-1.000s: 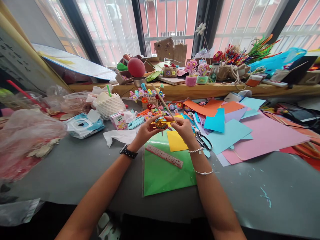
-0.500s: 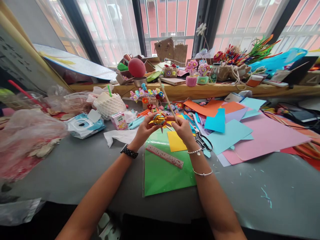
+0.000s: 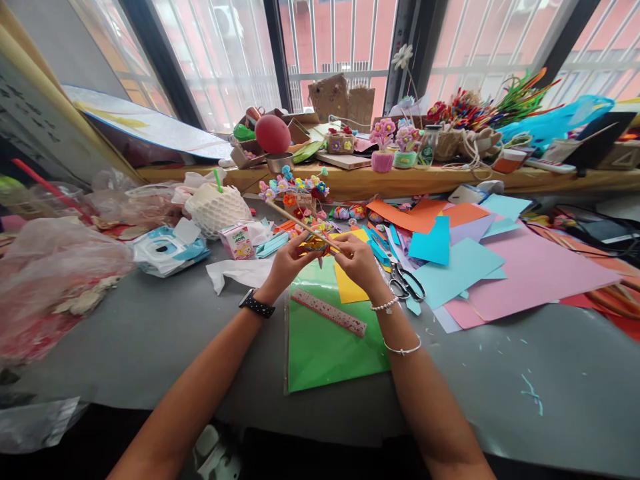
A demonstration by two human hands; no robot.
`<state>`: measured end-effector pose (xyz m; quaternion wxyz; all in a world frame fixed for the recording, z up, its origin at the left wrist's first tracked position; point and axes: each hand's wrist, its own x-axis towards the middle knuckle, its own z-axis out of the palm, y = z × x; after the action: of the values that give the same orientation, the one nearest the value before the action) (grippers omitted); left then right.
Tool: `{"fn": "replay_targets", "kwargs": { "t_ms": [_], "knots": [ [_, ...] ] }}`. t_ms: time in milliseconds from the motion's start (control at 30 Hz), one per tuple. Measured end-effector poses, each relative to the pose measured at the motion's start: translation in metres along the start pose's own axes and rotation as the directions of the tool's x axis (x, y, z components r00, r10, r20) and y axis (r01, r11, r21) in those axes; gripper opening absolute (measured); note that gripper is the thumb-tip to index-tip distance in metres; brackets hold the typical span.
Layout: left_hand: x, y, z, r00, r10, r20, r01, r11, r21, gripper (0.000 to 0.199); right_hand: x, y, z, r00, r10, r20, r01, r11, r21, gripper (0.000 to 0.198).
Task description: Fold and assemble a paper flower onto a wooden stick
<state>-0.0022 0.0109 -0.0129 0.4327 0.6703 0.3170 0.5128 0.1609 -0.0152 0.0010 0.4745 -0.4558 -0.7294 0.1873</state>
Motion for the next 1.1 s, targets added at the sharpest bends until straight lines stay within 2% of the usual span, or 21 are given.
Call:
{"fn": "replay_targets", "kwargs": {
  "t_ms": [100, 167, 267, 333, 467, 567, 800, 1000, 1100],
  "knots": [
    [-0.0003, 0.0013, -0.0011, 0.999, -0.006, 0.038, 0.005, 1.000, 0.024, 0.057, -0.0005, 0.0009, 0.0002, 0.999, -0.048, 0.016, 0.049, 0.993, -0.103, 0.029],
    [-0.0004, 0.0033, -0.0010, 0.998, -0.002, 0.055, 0.002, 1.000, 0.011, 0.058, -0.0008, 0.0000, 0.0000, 0.999, -0.047, -0.021, 0.045, 0.993, -0.113, 0.031],
    [-0.0005, 0.0071, -0.0004, 0.998, 0.001, 0.069, 0.002, 0.999, -0.042, 0.059, -0.0014, -0.0031, -0.0001, 0.993, 0.054, -0.109, -0.057, 0.998, -0.023, 0.039],
    [-0.0007, 0.0091, 0.0000, 0.997, -0.012, 0.077, 0.017, 0.998, -0.066, 0.060, -0.0015, -0.0047, 0.0001, 0.989, 0.097, -0.116, -0.093, 0.995, 0.035, 0.044],
    [-0.0015, 0.0089, -0.0002, 0.997, -0.037, 0.068, 0.043, 0.996, -0.084, 0.060, -0.0006, -0.0043, 0.0008, 0.992, 0.055, -0.109, -0.048, 0.997, 0.066, 0.041],
    [-0.0020, 0.0056, -0.0014, 0.997, -0.046, 0.069, 0.051, 0.996, -0.077, 0.060, 0.0001, -0.0022, 0.0016, 0.996, 0.037, -0.077, -0.023, 0.983, 0.181, 0.041],
    [-0.0039, 0.0018, -0.0055, 0.994, -0.063, 0.088, 0.070, 0.994, -0.081, 0.056, -0.0012, 0.0027, 0.0030, 0.990, 0.142, 0.002, -0.136, 0.950, 0.280, 0.041],
    [-0.0046, 0.0048, -0.0046, 0.988, -0.092, 0.121, 0.110, 0.983, -0.147, 0.057, -0.0006, 0.0011, 0.0011, 0.989, 0.148, -0.026, -0.132, 0.938, 0.321, 0.040],
    [-0.0049, 0.0050, -0.0053, 0.988, -0.111, 0.108, 0.127, 0.980, -0.152, 0.057, -0.0006, 0.0005, 0.0026, 0.989, 0.149, 0.010, -0.143, 0.925, 0.352, 0.041]
  ]
}}
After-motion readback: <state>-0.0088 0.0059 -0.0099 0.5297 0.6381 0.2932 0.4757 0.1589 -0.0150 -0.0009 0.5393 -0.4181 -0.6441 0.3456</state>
